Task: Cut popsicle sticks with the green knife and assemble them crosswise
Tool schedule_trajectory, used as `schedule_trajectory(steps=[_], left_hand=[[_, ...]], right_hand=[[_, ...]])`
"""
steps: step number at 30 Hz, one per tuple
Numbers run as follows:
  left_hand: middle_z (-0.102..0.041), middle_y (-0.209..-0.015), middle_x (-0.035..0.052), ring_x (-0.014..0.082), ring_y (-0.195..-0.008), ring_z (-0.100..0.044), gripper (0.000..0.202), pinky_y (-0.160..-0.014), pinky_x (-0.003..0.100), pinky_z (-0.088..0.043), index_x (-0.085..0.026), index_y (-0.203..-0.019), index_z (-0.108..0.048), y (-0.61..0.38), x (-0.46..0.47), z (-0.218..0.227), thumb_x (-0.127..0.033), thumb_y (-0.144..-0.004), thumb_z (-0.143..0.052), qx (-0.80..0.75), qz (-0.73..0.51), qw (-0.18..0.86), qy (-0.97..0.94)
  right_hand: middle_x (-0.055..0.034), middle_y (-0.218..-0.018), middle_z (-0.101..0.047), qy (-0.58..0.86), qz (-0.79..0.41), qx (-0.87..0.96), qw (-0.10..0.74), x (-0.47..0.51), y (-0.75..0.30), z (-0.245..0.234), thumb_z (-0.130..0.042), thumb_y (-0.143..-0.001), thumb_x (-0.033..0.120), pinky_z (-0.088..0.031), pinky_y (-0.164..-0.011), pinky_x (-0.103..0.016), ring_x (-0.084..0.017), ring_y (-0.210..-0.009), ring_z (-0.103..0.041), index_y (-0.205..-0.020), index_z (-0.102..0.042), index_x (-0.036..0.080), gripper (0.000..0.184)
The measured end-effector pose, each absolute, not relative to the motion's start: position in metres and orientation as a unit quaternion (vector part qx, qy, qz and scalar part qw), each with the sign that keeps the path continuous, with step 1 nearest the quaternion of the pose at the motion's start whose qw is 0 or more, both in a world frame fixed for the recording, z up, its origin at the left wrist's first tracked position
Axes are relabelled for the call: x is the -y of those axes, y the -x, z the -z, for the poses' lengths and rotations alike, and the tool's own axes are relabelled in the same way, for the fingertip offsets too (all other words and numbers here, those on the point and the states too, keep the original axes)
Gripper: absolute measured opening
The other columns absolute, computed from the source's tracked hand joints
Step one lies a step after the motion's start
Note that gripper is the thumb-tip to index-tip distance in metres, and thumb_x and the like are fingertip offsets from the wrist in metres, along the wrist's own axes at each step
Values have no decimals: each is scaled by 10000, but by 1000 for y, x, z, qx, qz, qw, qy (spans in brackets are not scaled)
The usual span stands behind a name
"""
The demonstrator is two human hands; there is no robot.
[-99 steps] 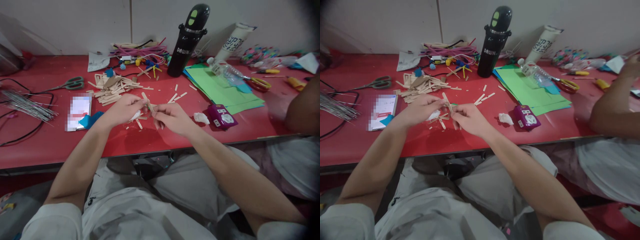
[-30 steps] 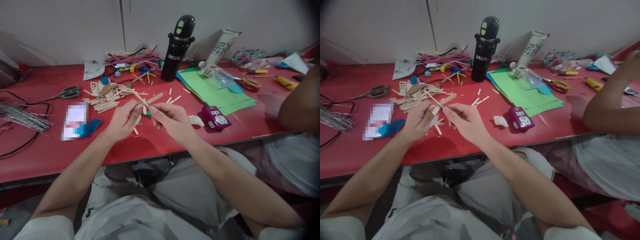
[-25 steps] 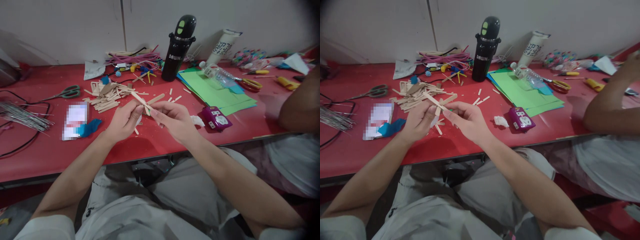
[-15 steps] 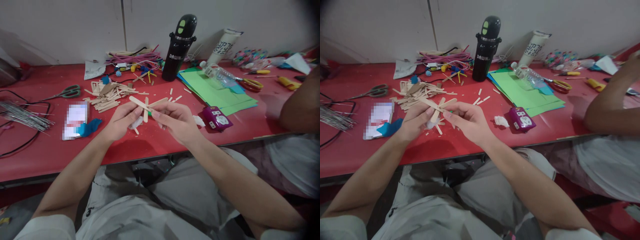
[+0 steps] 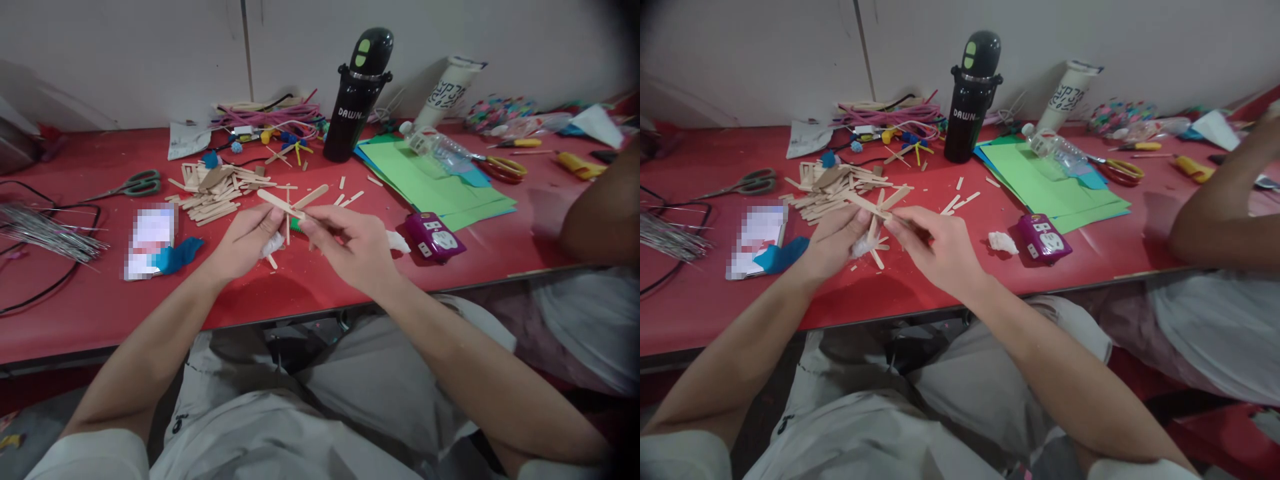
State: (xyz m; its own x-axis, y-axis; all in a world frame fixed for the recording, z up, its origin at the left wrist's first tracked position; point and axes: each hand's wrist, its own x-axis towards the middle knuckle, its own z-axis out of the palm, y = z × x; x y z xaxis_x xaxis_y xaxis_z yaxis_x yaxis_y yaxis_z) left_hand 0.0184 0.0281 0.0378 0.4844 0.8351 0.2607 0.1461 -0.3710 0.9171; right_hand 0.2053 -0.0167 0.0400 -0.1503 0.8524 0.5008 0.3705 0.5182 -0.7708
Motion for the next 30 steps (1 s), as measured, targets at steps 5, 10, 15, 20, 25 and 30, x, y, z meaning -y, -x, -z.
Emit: schedule_trajectory(steps=[5,10,15,20,25,30], left_hand=[[-446,-567,-25,86,-510,-397,504,-480,241,-351,-183,-661,-517,-21,-29,-38,-598,-944,-484,-301,-403,421,-755],[-446,-568,-24,87,-490,-378,479,-447,247,-306,-186,-686,-529,-23,-28,-35,-598,-931,-509,-299,-392,496,-715],[-455,-586,-24,90,-508,-392,427,-473,242,-325,-185,-706,-544,-23,-30,-34,-535,-949,-507,-307,-394,495,-711],[-484,-624,-16,94,-562,-435,390,-540,233,-372,-176,-716,-543,-25,-30,-34,-442,-984,-446,-328,-381,459,-732],[-488,-617,-22,88,-563,-429,354,-549,226,-362,-170,-709,-530,-29,-29,-34,-343,-992,-406,-354,-374,407,-754],[-461,-570,-31,83,-511,-397,369,-508,229,-335,-168,-678,-533,-28,-33,-33,-363,-973,-425,-375,-364,450,-724]], right_hand=[[-6,-706,-700,398,-34,780,482,14,-208,-33,-537,-997,250,-484,-608,-215,-104,-591,-616,-976,-693,170,177],[-52,-799,-735,369,92,774,507,8,-208,-24,-530,-973,132,-524,-672,-236,-137,-676,-658,-1013,-679,159,156],[-55,-791,-730,359,160,774,496,1,-207,-22,-527,-969,113,-520,-675,-243,-145,-683,-650,-1006,-670,156,154],[7,-633,-654,411,20,768,491,2,-207,-28,-488,-1024,239,-457,-558,-213,-96,-538,-584,-873,-648,170,230],[-27,-764,-733,421,60,768,479,1,-208,-20,-487,-1014,232,-501,-632,-238,-131,-652,-666,-927,-653,189,192],[-56,-887,-764,405,126,774,470,-9,-211,-13,-464,-1008,176,-509,-692,-264,-155,-743,-693,-1009,-645,188,181]])
